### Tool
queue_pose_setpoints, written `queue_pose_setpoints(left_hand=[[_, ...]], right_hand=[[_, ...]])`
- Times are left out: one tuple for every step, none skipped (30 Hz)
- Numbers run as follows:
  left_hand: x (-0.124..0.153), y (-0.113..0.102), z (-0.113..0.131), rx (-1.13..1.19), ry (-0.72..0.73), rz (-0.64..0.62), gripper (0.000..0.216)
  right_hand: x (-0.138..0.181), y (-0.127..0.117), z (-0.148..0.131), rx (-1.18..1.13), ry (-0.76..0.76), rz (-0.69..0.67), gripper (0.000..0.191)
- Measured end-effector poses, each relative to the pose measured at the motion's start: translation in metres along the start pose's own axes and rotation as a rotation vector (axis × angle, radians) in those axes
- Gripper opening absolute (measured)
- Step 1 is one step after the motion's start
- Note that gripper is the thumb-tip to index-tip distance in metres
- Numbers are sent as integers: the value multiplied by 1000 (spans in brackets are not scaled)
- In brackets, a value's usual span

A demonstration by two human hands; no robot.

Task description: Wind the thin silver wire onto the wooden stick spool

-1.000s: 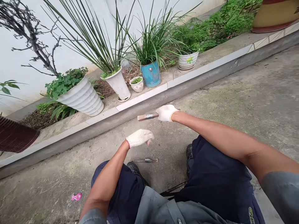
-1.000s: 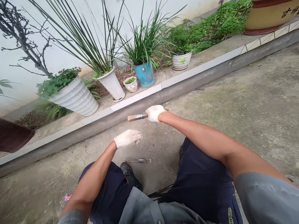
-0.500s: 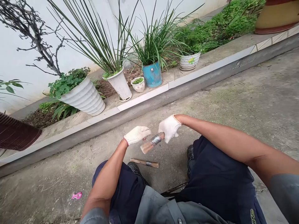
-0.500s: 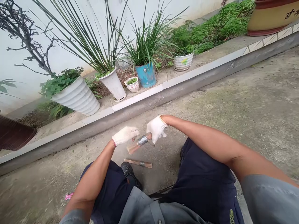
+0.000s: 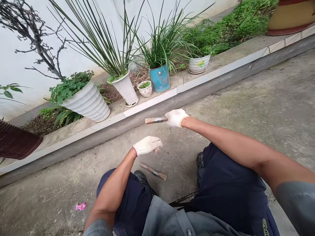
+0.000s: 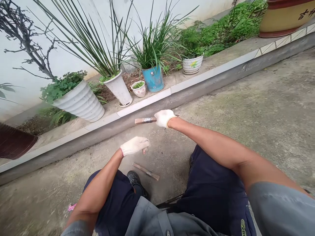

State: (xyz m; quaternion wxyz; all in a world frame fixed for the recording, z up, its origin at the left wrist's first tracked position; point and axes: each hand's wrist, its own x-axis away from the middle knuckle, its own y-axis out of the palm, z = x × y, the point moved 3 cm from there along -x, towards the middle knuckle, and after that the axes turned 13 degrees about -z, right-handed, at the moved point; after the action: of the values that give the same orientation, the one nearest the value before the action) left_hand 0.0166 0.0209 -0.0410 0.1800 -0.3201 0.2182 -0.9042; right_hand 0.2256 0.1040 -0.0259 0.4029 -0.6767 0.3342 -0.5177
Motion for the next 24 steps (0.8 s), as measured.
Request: queue_pose_setpoints(left_hand=[[2,-2,0,-14,-9,13,36],[4,-4,0,-27,-16,38,36],[6,-8,0,-35,-22,71,36],[9,-13,-1,-43,-27,109,36],[11,-18,-2,-57,-32,145,37],[13,-22,-4,-76,-38,177,38],[14,-26,-5,-100,-45,204,39],[15,-29,-8,-127,-53,225,40],[15,-31,-10,-152,-62,240,40],[15,-33,-12,-171,-71,253,41],[14,-33,-13,-183,-75,261,41],[12,-33,-14,-191,-70,263,41],[11,-32,-15,-192,-60,257,42],[9,-30,-16,-182,-50,241,42],[6,-28,-16,-163,-41,219,42],[4,-25,-17,-140,-38,194,41],[2,-22,-17,-116,-40,170,41],[1,-19,-17,-94,-44,149,42],[-1,-17,-17,-77,-41,131,43],[-2,-14,-16,-64,-32,119,43],[-2,-13,-15,-54,-19,113,43],[-3,-11,-13,-44,-6,107,42],[-3,-10,-12,-40,4,103,41],[-3,-9,-11,-42,7,98,39]], right_hand=[[-1,3,1,42,22,-35,38],[-2,7,1,83,37,-75,40],[-2,11,0,123,40,-117,42],[0,16,-1,162,25,-164,42],[1,21,-4,197,-11,-213,41],[4,26,-7,231,-66,-266,39],[8,32,-10,260,-138,-330,36],[13,38,-14,270,-216,-411,32],[18,43,-17,254,-286,-508,30],[24,47,-20,205,-352,-609,29],[31,49,-22,130,-408,-697,30],[38,48,-25,42,-456,-756,32],[43,46,-27,-40,-499,-776,33],[48,41,-29,-106,-533,-755,34],[51,35,-30,-153,-558,-703,33],[53,29,-31,-191,-567,-636,33],[53,23,-31,-224,-563,-562,33],[51,17,-30,-255,-543,-483,33],[48,12,-29,-282,-504,-402,35],[44,8,-27,-295,-452,-318,37],[38,4,-24,-286,-394,-233,39],[32,1,-21,-260,-329,-151,40],[26,-1,-17,-220,-258,-79,41],[21,-2,-14,-174,-190,-22,41]])
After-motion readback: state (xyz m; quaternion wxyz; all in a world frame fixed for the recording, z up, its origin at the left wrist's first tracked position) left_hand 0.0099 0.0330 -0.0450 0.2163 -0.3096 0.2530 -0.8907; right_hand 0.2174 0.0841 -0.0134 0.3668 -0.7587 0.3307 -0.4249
